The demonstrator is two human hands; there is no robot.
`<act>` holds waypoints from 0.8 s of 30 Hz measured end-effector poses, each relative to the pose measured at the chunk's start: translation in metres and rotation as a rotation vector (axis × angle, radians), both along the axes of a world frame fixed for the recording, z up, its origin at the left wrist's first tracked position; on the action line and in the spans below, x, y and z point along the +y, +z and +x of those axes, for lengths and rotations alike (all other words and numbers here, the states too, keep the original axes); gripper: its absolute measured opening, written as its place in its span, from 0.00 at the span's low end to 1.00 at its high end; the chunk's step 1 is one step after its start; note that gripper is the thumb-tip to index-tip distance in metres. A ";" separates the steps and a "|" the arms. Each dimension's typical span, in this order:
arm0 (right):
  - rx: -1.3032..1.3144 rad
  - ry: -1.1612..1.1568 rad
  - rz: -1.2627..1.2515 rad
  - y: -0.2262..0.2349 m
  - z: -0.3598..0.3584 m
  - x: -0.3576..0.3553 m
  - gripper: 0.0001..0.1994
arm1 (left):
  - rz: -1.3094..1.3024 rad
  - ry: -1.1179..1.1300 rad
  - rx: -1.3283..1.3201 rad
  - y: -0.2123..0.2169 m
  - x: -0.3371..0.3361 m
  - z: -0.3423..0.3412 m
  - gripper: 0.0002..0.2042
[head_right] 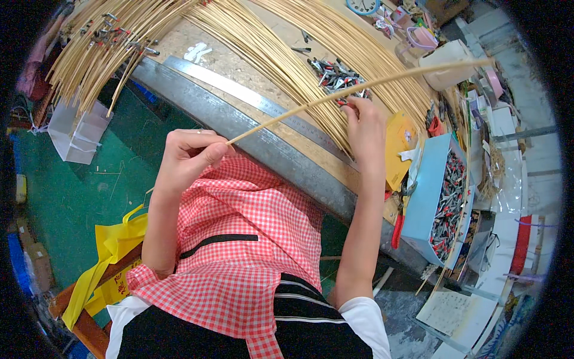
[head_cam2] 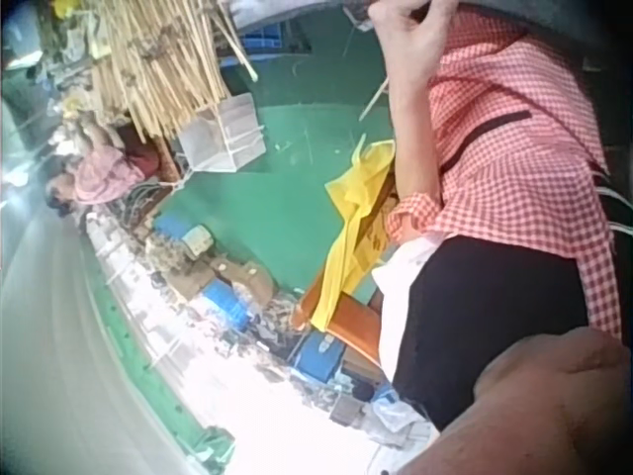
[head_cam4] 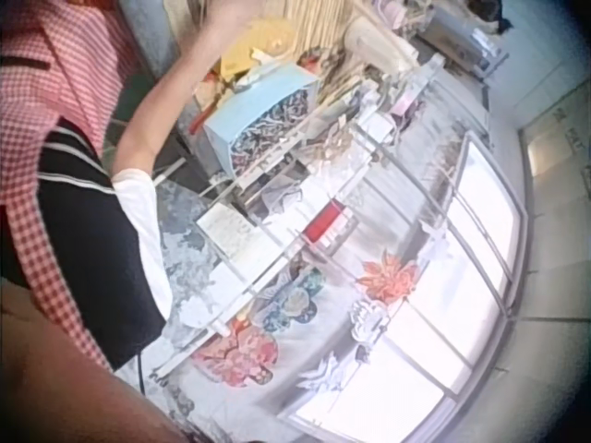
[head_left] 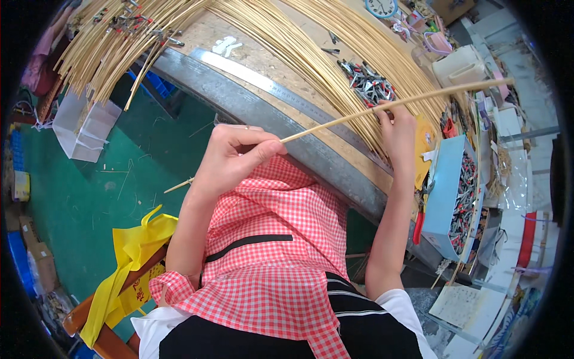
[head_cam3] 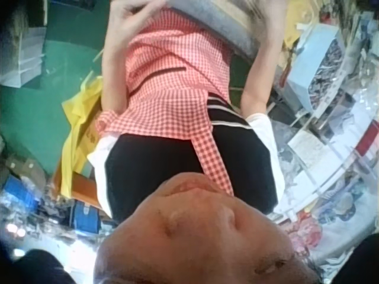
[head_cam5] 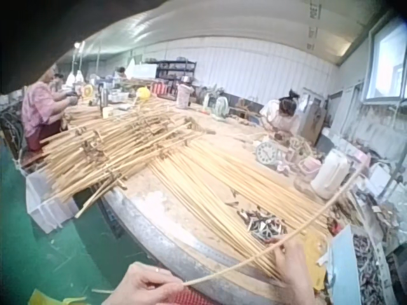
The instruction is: The person sits at a workbench and repeatedly picks up thin bamboo sticks. They align two sticks together and secure them with a small metal clip, then place the assembled pair onto a growing pile on the table. The process is repeated continuously throughout the video.
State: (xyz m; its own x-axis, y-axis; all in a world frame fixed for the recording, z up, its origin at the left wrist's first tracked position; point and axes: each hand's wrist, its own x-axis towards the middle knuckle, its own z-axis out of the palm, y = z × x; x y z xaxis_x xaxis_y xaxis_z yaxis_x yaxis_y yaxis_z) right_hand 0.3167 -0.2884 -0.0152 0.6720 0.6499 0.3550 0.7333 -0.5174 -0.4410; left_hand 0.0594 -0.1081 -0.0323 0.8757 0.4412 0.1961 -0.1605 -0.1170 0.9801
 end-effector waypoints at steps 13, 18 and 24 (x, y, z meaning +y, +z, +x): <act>-0.215 -0.237 -0.347 -0.017 0.018 0.001 0.07 | 0.022 0.066 -0.020 -0.003 0.003 0.000 0.07; -0.183 -0.244 -0.369 -0.017 0.018 -0.002 0.08 | 0.024 0.067 -0.017 -0.002 0.003 0.001 0.07; -0.160 -0.211 -0.360 -0.014 0.016 -0.003 0.08 | 0.044 0.064 0.005 0.001 0.002 0.000 0.07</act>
State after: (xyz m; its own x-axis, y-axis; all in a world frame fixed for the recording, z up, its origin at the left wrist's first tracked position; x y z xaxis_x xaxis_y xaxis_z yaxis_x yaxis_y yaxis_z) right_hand 0.3331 -0.2913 -0.0293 0.7585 0.6053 0.2415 0.6393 -0.7630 -0.0954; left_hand 0.0591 -0.1057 -0.0313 0.8469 0.4875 0.2124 -0.1466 -0.1699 0.9745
